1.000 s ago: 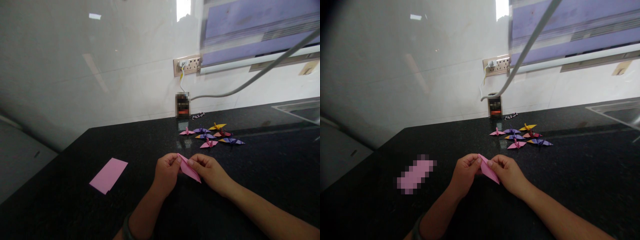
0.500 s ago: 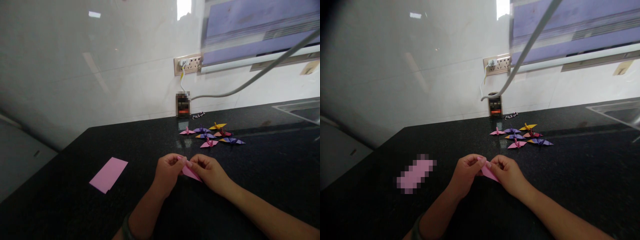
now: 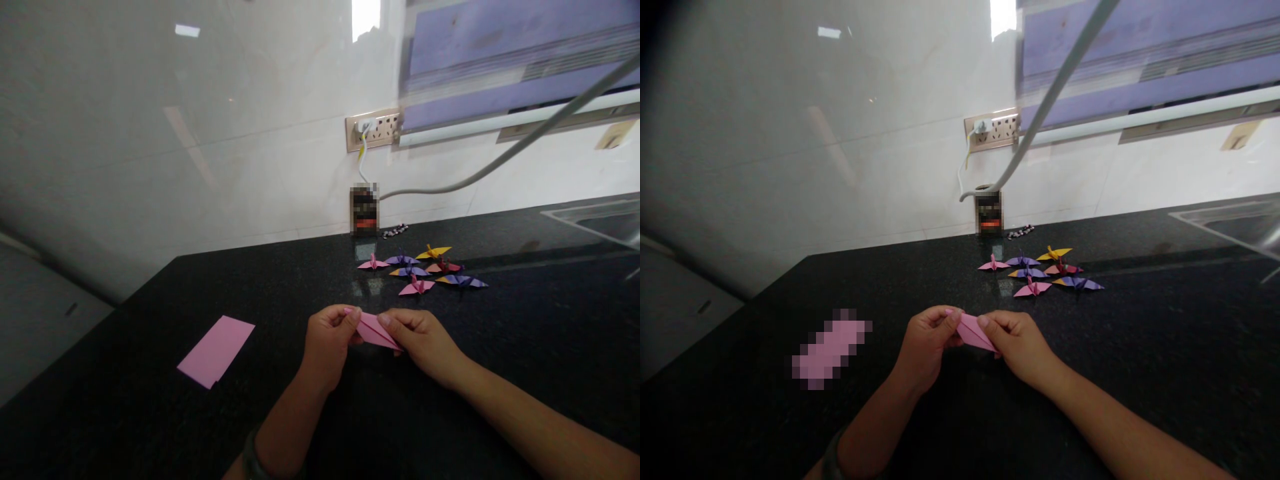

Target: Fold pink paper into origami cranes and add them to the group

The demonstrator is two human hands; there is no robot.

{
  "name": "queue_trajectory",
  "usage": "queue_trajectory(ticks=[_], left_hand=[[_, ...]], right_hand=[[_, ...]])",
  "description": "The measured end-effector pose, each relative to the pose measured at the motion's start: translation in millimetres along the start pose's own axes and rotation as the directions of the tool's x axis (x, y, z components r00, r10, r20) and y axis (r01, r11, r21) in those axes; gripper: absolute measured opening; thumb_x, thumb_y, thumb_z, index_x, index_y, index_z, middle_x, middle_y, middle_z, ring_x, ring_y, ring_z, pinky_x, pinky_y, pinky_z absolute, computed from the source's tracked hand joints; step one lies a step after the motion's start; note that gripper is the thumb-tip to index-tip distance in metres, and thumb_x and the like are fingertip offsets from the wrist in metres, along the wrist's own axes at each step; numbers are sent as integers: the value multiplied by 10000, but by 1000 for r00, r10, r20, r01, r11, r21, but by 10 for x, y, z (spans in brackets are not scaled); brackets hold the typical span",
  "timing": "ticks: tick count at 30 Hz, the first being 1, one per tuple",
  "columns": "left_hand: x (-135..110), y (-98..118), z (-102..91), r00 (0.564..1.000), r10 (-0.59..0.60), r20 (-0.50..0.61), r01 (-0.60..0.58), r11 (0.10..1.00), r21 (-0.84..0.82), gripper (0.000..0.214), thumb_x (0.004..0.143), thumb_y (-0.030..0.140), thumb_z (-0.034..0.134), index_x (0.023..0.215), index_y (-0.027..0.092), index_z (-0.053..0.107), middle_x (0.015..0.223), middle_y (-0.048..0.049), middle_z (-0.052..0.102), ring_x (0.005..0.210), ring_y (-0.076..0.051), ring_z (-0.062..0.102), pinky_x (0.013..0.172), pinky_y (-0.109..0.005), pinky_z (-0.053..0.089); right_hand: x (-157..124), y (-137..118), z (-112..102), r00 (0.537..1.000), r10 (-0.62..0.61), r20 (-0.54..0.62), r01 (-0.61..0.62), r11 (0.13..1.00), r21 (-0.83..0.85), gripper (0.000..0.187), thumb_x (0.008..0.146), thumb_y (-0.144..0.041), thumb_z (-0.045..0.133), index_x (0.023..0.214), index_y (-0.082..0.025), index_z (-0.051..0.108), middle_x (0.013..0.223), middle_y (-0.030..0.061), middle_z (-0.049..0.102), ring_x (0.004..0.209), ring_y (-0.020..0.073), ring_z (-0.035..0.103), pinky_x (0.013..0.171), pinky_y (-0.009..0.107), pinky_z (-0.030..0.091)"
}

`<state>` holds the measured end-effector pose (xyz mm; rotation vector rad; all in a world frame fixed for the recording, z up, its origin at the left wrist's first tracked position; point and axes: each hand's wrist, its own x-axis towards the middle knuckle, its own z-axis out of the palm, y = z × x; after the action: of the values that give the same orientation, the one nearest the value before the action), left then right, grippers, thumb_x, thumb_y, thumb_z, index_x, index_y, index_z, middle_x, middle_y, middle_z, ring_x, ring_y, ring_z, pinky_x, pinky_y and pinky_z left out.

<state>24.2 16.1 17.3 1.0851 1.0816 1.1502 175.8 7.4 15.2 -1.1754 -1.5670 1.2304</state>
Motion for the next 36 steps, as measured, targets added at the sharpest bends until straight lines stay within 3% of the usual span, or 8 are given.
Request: queue_trajectory(ticks=[12,18,25,30,36], left_hand=[[12,-26,0,999,-38,6,38,998,-56,223,666,338,597,720,121,588,616,-9,593,529,-88,542,491,-196,445],[9,-12,19,998,6,-68,-13,995,-97,201,679,319,586,734,129,557,638,-2,582,569,-89,545,536,-205,458],[-21,29,21,997,4,72,-5,1000,16,190,673,283,599,764,129,535,694,-20,584,640,-112,560,553,-204,460],[-52,20,49,990,29,140,-46,992,114,239,677,302,593,846,133,587,770,-56,621,705,-154,579,536,-221,471],[-60,-50,84,993,49,112,-67,984,167,249,666,323,603,810,128,655,730,-58,641,624,-133,567,560,-245,483]], right_hand=[[22,23,-29,999,-32,-21,31,998,-56,309,762,-360,463,568,-142,564,508,-28,453,468,80,405,433,188,316],[27,79,15,1000,-14,-18,15,999,51,303,693,-316,575,946,-156,532,665,-4,550,508,85,460,441,188,381],[39,103,-19,967,-163,-196,146,984,-97,155,718,-191,504,853,-175,580,718,12,570,576,111,503,498,217,407],[34,89,-29,916,-353,-189,304,920,-247,127,714,-122,504,768,-189,597,721,10,556,676,132,523,607,246,411],[13,112,-10,881,-430,-195,369,885,-284,107,719,-131,527,781,-189,593,737,18,558,697,141,533,631,260,421]])
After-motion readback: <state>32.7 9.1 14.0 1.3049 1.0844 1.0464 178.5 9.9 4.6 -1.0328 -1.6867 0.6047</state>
